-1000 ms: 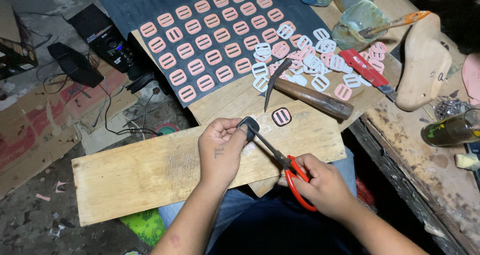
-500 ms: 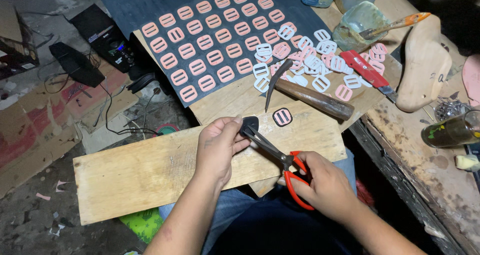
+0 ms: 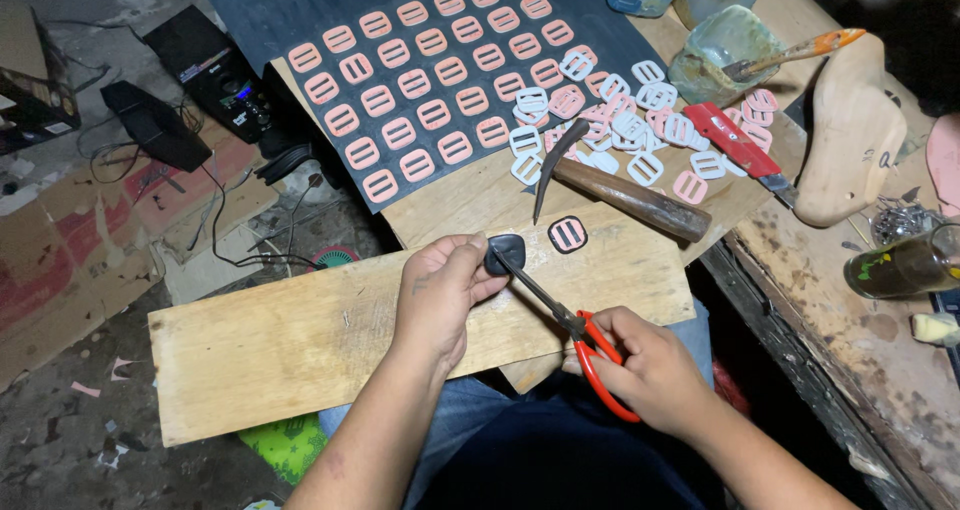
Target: The person shapes small pink and white plastic shoe parts using a hammer and a curved metal tool on a wooden board. They trim edges with a utility knife and scissors, then place the finished pieces on the table.
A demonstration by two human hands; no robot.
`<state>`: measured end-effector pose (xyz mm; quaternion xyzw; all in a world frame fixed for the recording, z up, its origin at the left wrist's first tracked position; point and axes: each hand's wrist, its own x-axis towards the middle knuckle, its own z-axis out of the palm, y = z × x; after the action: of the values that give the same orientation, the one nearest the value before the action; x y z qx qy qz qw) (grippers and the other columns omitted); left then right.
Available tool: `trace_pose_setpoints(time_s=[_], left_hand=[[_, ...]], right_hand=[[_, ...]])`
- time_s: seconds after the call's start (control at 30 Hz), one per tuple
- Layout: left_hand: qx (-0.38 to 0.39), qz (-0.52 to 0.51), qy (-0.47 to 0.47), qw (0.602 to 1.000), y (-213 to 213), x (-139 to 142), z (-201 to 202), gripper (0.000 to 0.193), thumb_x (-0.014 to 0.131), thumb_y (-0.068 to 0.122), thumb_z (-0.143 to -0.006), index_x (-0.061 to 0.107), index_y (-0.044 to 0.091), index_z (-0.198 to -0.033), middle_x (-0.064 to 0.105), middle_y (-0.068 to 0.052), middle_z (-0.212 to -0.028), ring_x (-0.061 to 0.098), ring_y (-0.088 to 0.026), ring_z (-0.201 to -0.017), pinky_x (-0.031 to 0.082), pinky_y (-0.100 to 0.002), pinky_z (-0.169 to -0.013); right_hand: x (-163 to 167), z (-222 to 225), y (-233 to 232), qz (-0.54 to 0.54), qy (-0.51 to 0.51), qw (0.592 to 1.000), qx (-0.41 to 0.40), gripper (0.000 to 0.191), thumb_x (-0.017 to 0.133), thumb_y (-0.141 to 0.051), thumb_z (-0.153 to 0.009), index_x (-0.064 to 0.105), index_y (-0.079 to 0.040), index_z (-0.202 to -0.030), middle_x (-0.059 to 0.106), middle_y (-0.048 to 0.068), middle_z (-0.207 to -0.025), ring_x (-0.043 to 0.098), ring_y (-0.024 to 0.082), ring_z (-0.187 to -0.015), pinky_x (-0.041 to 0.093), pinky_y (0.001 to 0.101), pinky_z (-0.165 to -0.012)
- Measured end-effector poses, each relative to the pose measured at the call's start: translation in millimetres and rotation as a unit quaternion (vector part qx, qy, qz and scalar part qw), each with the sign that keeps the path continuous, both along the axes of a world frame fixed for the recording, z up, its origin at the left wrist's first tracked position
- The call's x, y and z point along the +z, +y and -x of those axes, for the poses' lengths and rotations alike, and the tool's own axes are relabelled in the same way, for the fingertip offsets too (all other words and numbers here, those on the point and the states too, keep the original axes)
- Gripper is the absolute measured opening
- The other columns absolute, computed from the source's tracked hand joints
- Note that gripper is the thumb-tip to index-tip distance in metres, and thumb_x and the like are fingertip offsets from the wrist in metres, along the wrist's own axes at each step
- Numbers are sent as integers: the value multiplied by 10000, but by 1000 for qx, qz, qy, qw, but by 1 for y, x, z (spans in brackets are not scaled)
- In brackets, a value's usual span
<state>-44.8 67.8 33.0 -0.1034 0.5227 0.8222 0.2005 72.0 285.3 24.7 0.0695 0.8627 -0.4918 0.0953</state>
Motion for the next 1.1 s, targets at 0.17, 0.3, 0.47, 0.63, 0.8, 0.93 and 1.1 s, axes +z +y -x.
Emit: trace_pose_setpoints(time_s=[0.17, 0.3, 0.47, 0.63, 0.8, 0.93, 1.1], left_hand=[[-1, 14, 6, 1000, 0, -2, -1, 209, 612, 188, -977, 682, -9, -963, 756, -110, -900, 717, -166, -809, 590, -340, -831], [-3, 37, 17, 999, 2, -6, -2, 200, 603, 185, -982, 686, 4, -961, 756, -101, -894, 716, -158, -804, 584, -333, -817], [19, 58, 6, 998, 4, -7, 2, 230, 511, 224, -1020, 580, 5, -1015, 731, -125, -891, 724, -195, -762, 611, -322, -712], [32, 63, -7, 997, 4, -9, -1, 186, 511, 192, -1014, 530, 19, -1081, 706, -133, -913, 713, -210, -734, 581, -301, -628], [7, 78, 100, 992, 9, -11, -10, 215, 636, 38, -963, 588, -22, -1164, 676, -106, -941, 636, -148, -775, 549, -269, -666], [-7, 105, 85, 991, 11, -5, -15, 281, 614, 54, -948, 617, -25, -1218, 696, -93, -955, 657, -119, -773, 548, -246, -666], [-24, 126, 97, 987, 9, 1, -22, 371, 591, 25, -907, 569, 1, -1277, 668, -99, -970, 688, -115, -755, 578, -250, -670]], right_hand=[[-1, -1, 0, 7, 26, 999, 18, 329, 846, -212, -760, 675, -39, -981, 740, 46, -771, 667, 114, -675, 542, 271, -641], [5, -2, 1, -44, -17, 999, 11, 354, 868, -271, -731, 682, -54, -939, 721, 70, -707, 652, 158, -622, 536, 301, -611], [14, 2, 15, -141, 33, 989, -10, 428, 875, -344, -697, 681, -69, -961, 709, 95, -732, 699, 218, -651, 554, 336, -638], [23, 37, 78, -300, 181, 922, -164, 446, 828, -295, -800, 674, -33, -1126, 729, 166, -976, 716, 325, -868, 549, 418, -770], [15, 89, 141, -322, 168, 914, -180, 401, 818, -277, -883, 710, -12, -1165, 728, 201, -1021, 708, 355, -920, 539, 446, -805], [-3, 111, 155, -299, 162, 925, -170, 406, 820, -263, -841, 732, -19, -1154, 725, 204, -964, 712, 350, -866, 542, 437, -779], [4, 105, 134, -258, 287, 908, -161, 223, 759, -204, -966, 750, -26, -1100, 743, 138, -979, 703, 250, -862, 548, 361, -759]])
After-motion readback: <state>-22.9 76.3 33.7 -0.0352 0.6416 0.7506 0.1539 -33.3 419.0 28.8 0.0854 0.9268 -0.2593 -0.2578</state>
